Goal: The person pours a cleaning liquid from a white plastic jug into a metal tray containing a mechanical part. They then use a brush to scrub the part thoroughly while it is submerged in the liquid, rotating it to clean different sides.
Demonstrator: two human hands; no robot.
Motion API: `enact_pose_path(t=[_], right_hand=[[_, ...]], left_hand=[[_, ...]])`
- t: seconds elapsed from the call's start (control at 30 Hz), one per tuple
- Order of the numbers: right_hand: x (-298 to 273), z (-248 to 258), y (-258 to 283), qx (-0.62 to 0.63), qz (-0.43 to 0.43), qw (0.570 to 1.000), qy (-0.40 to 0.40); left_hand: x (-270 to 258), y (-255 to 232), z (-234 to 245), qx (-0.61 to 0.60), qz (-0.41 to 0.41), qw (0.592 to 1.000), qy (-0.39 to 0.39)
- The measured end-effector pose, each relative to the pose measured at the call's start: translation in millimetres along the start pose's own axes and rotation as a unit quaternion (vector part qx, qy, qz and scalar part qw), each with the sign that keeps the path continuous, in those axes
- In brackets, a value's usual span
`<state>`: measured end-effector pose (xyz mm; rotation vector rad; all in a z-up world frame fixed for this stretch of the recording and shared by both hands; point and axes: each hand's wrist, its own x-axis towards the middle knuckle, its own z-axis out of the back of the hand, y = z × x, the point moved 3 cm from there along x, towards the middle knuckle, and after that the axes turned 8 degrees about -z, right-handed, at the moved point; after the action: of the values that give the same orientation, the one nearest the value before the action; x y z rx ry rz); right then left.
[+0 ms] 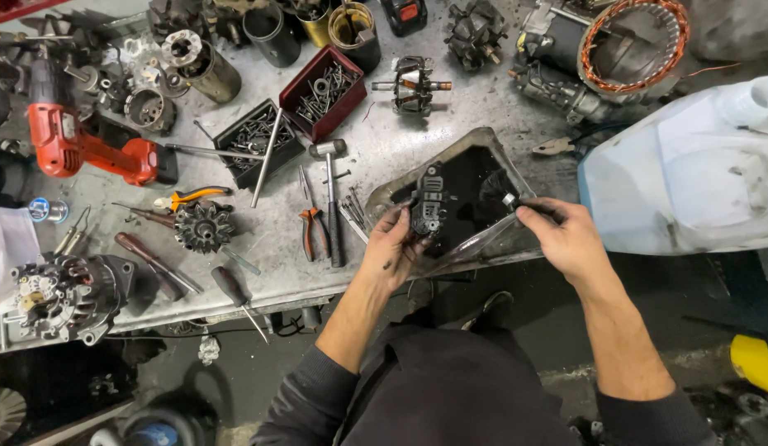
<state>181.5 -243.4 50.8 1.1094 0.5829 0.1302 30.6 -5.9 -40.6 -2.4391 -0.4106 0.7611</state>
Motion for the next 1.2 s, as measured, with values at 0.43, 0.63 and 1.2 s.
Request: enact_pose_path(t=[0.43,0.63,1.2], right_hand=[[-5,6,-3,0.029,0.013,0.999,0.016],[-9,5,7,-0.013,0.051,0.998,0.020],[-9,7,5,-0.072,0.036,0.997,0.016]], left_hand=[[-15,-16,-42,0.033,0.050,0.993,0.099],[-10,-11,-40,0.057,0.063,0.996,0.022],[11,-3,-11,0.075,-0.017,0.996,-0.052]])
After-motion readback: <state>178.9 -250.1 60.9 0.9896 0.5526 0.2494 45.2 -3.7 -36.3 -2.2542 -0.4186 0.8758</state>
